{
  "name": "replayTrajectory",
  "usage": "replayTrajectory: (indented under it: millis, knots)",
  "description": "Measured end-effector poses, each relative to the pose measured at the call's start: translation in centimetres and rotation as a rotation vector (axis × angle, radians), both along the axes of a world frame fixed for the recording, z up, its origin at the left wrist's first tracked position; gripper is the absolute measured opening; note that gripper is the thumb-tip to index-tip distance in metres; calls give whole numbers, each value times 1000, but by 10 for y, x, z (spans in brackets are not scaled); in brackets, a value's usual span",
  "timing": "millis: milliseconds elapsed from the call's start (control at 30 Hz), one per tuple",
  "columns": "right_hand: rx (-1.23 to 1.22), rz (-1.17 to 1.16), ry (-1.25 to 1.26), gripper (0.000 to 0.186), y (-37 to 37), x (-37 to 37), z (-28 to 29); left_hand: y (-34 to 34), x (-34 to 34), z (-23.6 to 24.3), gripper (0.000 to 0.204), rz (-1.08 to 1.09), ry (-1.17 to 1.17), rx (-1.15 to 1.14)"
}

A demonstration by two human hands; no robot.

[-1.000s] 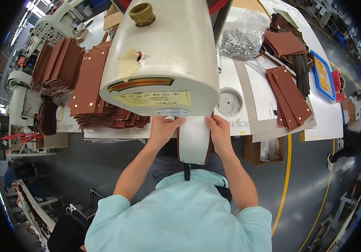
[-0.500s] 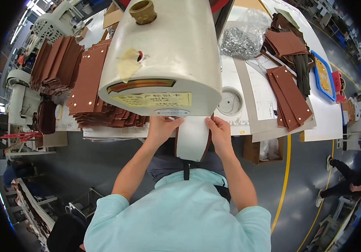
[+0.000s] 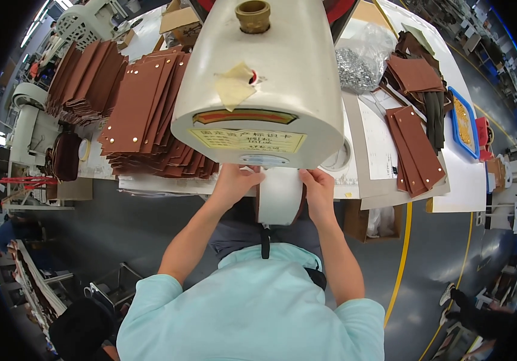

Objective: Attaching metal rivets to leather pieces using a manual press machine.

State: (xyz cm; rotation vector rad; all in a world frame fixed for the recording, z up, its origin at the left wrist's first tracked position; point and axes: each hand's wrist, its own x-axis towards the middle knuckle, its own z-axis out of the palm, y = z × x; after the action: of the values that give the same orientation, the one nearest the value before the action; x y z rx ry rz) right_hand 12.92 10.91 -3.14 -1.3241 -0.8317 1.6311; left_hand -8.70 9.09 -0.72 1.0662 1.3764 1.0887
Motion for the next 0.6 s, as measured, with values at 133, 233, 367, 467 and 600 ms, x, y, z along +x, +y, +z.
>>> replayTrajectory:
  millis: [133,233,367,467,600]
  knots:
    - [132,153,-117,18,13,-30,34,-4,-23,11,44,-95,-167,-32]
    - [171,232,-229,26,23,-40,33,2,-39,15,41,-187,18,-97]
    - [198,350,-379,31,30,-43,39,11,-30,20,38,-262,131,28]
    - [206,303,-316,32,30,-46,42,19,-16,13,37,-191,88,82]
    - [280,361,-395,33,35,-39,39,21,-13,13,36,-160,225,130]
